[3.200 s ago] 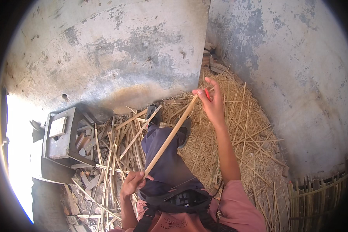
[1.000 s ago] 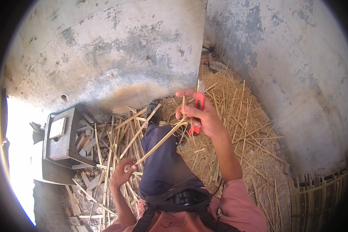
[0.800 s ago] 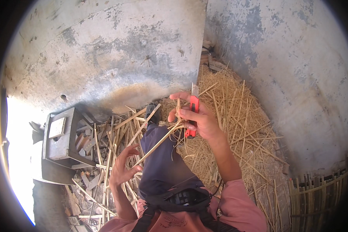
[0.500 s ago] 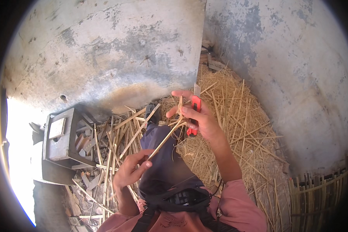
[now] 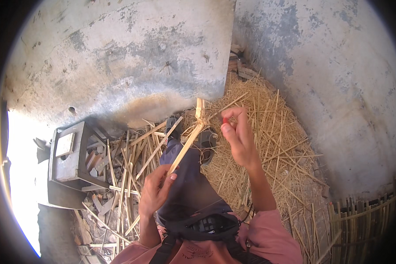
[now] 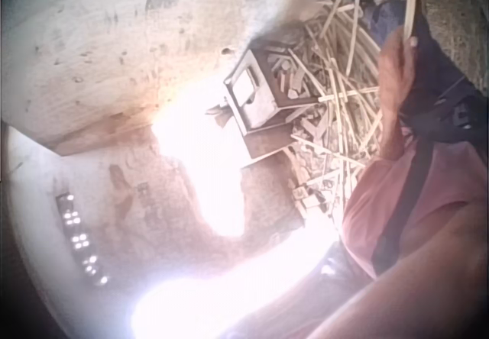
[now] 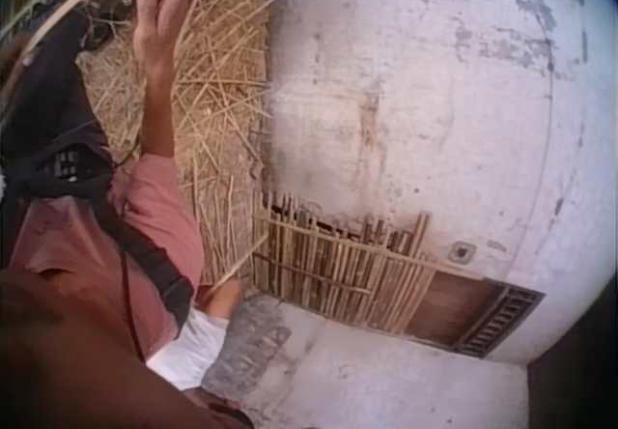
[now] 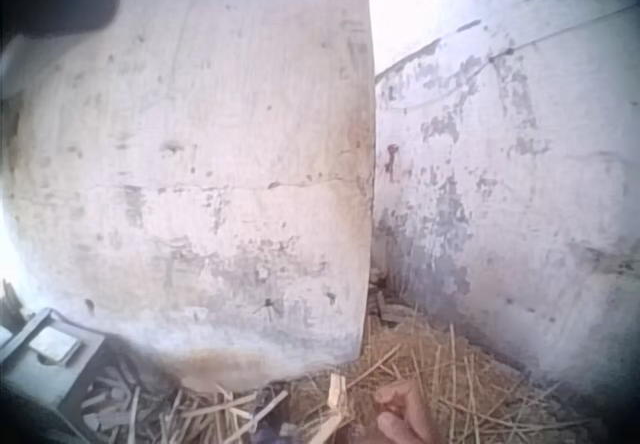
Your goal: The person strips thin layers from a bamboo slat using a utility knife while holding it over a floor covered in wood shavings.
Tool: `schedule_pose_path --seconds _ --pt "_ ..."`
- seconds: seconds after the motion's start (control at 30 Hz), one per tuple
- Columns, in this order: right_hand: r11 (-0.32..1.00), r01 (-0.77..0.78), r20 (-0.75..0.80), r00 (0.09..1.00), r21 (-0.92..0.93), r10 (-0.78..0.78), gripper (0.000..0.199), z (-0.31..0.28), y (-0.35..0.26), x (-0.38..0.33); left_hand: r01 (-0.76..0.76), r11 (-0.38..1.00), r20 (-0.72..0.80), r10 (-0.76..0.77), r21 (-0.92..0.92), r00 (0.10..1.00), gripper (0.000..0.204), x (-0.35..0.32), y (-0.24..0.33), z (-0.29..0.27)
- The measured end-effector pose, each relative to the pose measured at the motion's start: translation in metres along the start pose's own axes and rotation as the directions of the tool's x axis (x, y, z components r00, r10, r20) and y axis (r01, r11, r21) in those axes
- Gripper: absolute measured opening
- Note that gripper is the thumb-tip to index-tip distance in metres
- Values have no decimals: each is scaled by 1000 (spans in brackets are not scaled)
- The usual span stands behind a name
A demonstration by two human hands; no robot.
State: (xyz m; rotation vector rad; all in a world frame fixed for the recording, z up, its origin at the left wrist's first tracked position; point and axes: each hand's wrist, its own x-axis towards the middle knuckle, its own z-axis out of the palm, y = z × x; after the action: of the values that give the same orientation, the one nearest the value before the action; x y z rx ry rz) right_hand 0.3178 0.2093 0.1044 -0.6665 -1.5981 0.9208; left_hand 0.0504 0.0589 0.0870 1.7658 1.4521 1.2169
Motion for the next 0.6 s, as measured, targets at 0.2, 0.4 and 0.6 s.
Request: schedule_pose_path --seconds 0.2,0.4,0.6 --pt "964 116 141 986 -239 -84 28 20 -24 -11 70 997 21 -71 38 997 16 0 2 7" --pt "939 96 186 982 -330 -35 27 31 -35 -13 130 991 24 -131 31 991 18 4 17 11" --pt "916 78 288 957 -394 43 30 32 -25 -21 176 984 41 -177 27 983 25 5 18 12"
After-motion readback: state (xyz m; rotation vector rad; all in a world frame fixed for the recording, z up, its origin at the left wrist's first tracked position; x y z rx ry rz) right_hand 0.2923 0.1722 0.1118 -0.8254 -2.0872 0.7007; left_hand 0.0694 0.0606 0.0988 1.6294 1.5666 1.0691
